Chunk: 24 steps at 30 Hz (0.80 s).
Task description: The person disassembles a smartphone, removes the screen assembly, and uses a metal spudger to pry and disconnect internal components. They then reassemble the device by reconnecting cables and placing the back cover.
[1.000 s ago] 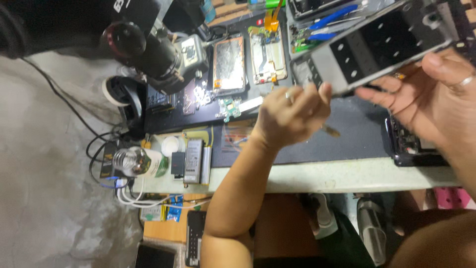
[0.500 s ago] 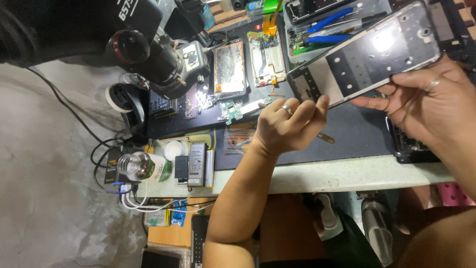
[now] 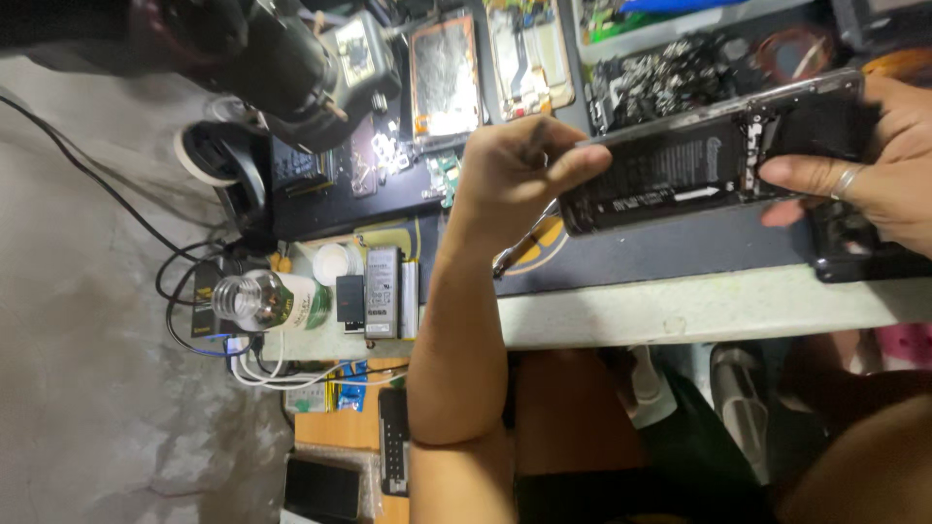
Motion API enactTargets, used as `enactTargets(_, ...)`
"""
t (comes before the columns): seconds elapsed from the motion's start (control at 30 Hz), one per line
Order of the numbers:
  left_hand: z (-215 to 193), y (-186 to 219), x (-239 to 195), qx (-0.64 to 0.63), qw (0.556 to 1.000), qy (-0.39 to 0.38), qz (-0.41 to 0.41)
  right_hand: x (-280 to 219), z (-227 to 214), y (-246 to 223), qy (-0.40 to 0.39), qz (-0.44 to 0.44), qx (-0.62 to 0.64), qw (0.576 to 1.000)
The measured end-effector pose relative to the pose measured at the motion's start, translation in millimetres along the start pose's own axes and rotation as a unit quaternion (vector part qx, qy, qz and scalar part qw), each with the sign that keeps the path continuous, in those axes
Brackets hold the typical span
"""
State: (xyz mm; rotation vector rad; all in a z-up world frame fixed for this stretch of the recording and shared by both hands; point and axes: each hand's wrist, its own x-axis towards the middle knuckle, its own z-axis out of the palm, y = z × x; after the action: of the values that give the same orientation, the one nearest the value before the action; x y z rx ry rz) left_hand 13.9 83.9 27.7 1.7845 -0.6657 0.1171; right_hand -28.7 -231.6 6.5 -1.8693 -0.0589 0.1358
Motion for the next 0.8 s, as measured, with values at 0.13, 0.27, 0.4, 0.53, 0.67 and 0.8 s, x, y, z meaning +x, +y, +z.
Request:
enactTargets(0.13, -13.7, 11.6, -0.5, 0.155, 0.966, -0.174, -0.113, -3.1, 10.6, 9.2, -0.009, -0.002, -0.052, 0.999)
enactTargets(0.27, -12.6, 11.2, 6.2, 0.248, 0.932, -0.233, -0.125, -10.9, 22.8, 0.9, -0.059, -0.029, -0.061, 0.996)
enactTargets(0.4, -8.0, 5.6, 7.3, 0.263, 0.923, -0.248, -0.132, -8.9, 29.5, -8.3, -0.089, 0.02, -0.105, 0.99)
enactTargets(0.53, -6.9, 3.6, 8.4, 0.248, 0.921, -0.251, -0.165, -11.1, 29.7, -13.3, -0.063, 0.047, -0.241, 0.967)
enactTargets(0.67, -7.9, 2.0, 8.8, 0.259, 0.916, -0.253, -0.171, -19.9, 33.2, -10.3, 0.012, -0.13, -0.294, 0.947)
enactTargets(0.8, -9.6, -1.3, 9.8, 0.265, 0.913, -0.257, -0.177, -17.9, 28.8, -5.0, -0.007, -0.122, -0.327, 0.937)
